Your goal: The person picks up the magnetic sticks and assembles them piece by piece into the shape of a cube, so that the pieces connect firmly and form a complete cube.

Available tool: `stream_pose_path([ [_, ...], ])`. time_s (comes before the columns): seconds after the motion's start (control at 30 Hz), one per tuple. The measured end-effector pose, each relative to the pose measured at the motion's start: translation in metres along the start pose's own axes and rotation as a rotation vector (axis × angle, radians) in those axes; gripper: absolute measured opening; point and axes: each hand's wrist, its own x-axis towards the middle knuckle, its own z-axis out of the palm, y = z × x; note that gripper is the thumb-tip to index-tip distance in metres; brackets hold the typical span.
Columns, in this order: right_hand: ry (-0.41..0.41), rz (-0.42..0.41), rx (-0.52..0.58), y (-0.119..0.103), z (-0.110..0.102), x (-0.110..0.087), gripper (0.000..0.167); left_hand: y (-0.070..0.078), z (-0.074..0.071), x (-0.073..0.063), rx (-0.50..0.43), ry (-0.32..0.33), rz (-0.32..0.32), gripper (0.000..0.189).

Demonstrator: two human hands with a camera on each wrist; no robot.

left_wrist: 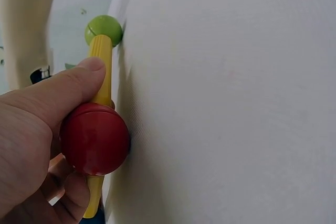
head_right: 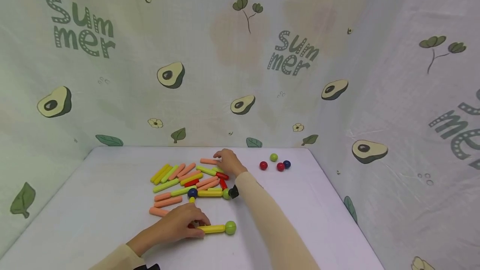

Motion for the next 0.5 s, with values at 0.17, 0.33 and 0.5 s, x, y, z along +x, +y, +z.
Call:
stream_pose_path([
  [0.17, -0.014, -0.019, -0.071, -0.006, 0.004, 0.005, 0.028, 0.000, -0.002, -0.001, 0.005, -0.002, 0.008, 0.016],
  [0.33, -0.021, 0.035, -0.116, -0.004, -0.002, 0.002, 0.022, 0.001, -0.002, -0.001, 0.007, -0.005, -0.003, 0.017],
  [0.5, -0.044, 0.105, -0.165, 0.004, -0.016, -0.008, 0.014, 0.001, -0.001, -0.001, 0.014, -0.002, -0.013, 0.017],
])
